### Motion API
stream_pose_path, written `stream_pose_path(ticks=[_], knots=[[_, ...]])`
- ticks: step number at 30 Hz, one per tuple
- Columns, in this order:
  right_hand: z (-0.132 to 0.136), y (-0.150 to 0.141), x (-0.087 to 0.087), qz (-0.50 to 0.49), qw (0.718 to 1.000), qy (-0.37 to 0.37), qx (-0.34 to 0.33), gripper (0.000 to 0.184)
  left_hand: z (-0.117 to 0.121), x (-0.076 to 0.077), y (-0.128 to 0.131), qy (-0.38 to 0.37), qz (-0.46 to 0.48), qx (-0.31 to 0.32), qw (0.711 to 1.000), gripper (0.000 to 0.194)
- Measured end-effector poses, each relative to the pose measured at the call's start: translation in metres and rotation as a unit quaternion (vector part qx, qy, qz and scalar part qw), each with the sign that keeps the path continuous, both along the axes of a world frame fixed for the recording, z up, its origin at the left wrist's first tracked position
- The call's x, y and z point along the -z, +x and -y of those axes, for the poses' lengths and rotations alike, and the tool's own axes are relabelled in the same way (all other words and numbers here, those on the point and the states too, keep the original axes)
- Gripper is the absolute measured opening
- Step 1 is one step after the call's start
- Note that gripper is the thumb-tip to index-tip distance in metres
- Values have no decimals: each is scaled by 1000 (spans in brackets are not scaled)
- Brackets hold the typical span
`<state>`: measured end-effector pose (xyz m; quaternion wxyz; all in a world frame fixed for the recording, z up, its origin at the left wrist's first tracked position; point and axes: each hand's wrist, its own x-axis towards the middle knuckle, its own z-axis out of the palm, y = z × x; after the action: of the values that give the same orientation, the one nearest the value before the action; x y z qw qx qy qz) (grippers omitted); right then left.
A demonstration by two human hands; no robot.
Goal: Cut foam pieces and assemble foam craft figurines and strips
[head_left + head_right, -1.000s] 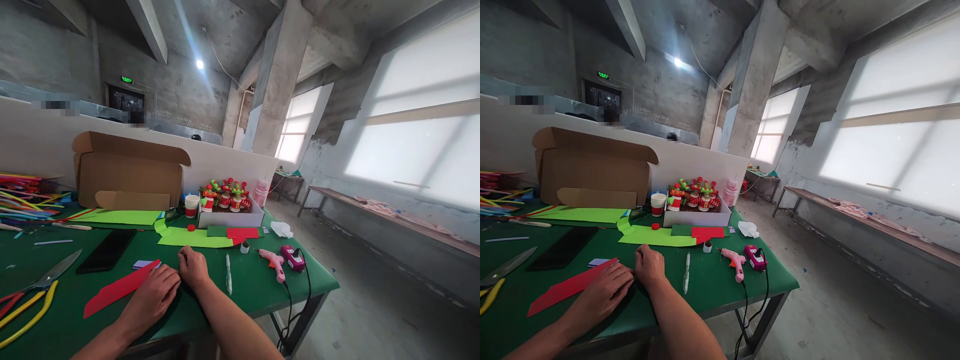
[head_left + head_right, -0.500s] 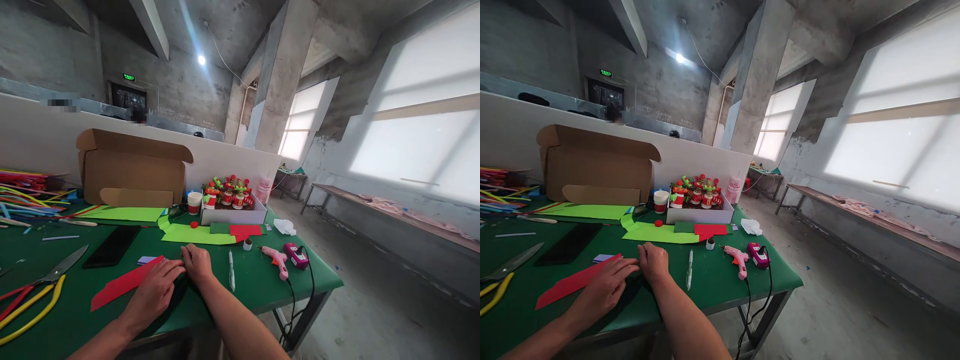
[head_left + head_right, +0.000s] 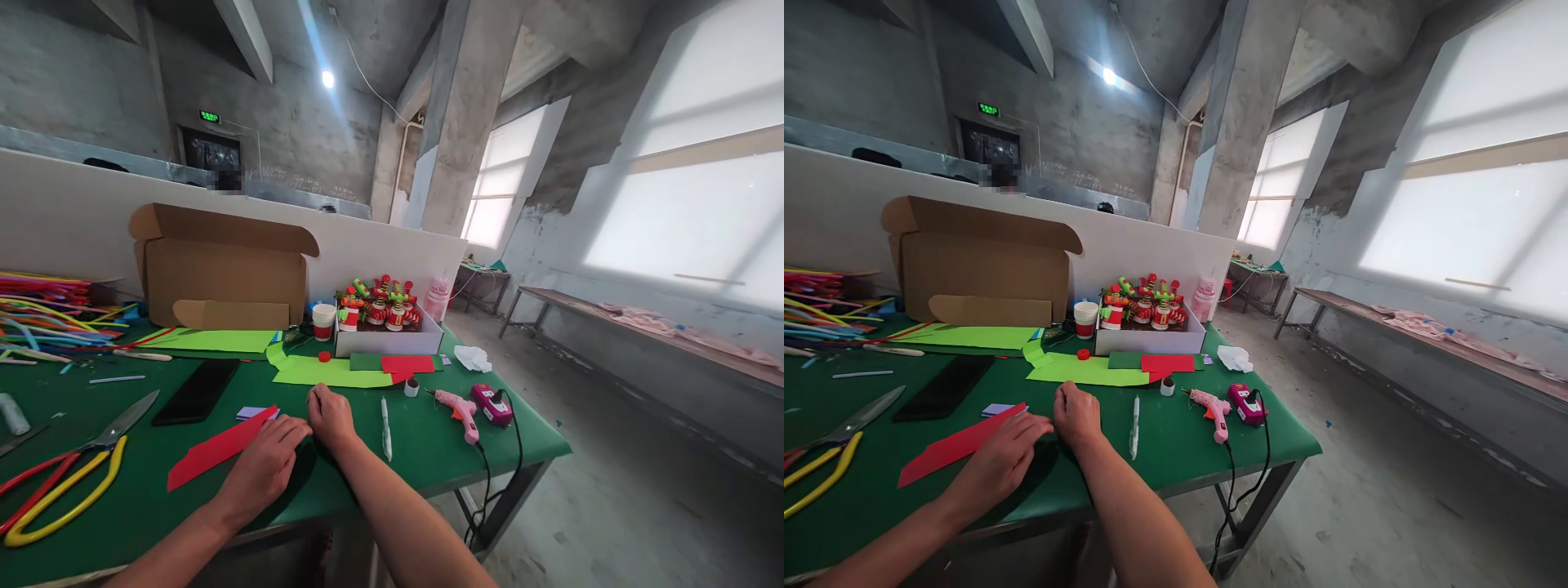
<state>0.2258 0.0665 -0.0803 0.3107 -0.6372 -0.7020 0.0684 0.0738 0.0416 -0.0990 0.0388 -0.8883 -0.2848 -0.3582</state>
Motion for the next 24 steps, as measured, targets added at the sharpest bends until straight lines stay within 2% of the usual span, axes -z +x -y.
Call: stream_pose_path(ticks=[5,8,13,24], knots=[[3,1,-2,-22,1000,3,-6,20,2,-1,0,-28,-15,16,999,35],[4,1,-5,-36,999,-11,-14,28,3,-2,1,-37,-18,20,999,34],[4,-1,-7,-8,999,-52,-3,14,3,-8,0,-43,-38,30,998,30],[11,1,-14,-12,999,-42,4,13,2,-7,-2,-30,-52,30,998,31]])
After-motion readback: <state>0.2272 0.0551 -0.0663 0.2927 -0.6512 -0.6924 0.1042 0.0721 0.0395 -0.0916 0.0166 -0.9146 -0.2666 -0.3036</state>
